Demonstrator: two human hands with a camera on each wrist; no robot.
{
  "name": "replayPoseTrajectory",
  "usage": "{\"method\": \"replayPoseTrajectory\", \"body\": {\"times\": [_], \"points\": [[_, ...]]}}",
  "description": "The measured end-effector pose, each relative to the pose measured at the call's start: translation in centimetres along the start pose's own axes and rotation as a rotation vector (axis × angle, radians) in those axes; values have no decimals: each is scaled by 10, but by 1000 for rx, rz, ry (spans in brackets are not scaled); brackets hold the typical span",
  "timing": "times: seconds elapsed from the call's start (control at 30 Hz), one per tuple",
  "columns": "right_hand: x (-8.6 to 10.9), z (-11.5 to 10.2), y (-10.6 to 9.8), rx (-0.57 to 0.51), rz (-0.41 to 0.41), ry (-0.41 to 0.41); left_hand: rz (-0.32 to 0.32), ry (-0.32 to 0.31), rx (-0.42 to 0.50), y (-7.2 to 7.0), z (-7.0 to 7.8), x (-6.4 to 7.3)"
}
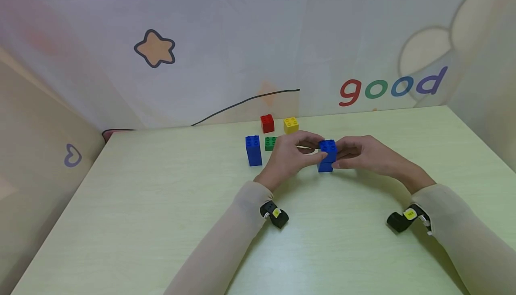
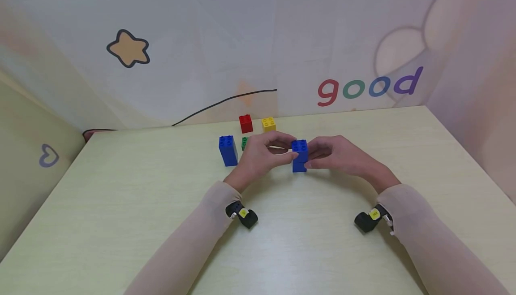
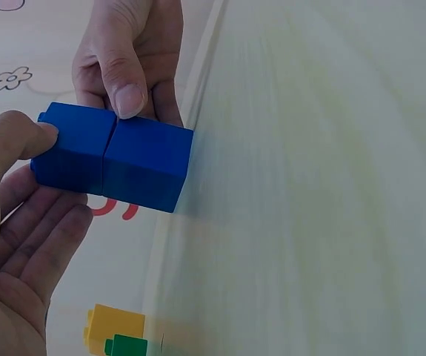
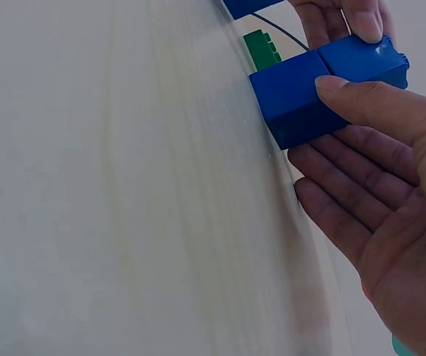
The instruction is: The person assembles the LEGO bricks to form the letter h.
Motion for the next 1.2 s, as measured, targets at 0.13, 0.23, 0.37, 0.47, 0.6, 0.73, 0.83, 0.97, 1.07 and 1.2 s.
{"method": "replayPoseTrajectory", "body": {"times": [0.13,0.23,0.37,0.47,0.6,0.73,0.83,0.97,1.07,1.2], "points": [[-1,1,0,3,0,-1,1,-2,-8,0,-1,-1],[-1,0,0,3,-1,-7,2,4,-20,0,0,-1],[0,0,0,-4,-3,-8,0,10,-31,0,1,-1],[0,-1,1,-11,-4,-6,-3,11,-32,1,1,-1],[1,-1,1,-5,-4,-6,-3,22,-38,1,3,-1],[0,-1,1,2,1,-6,-2,27,-42,1,5,-1],[0,-2,1,1,3,-5,-5,26,-40,1,5,-1],[0,-2,2,10,5,-4,-13,34,-38,2,5,-1],[0,-2,2,16,6,-5,-15,49,-40,2,6,-2],[0,-2,2,14,5,-3,-19,68,-40,2,8,-2]]}}
Point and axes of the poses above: each hand's wrist, its own x-axis away from the middle knuckle, its own y-axis out of the palm, z = x × y, the point moved 10 cm from there along -x, towards the middle knuckle, and after that the axes turned 14 degrees about z, right-handed, at the moved point
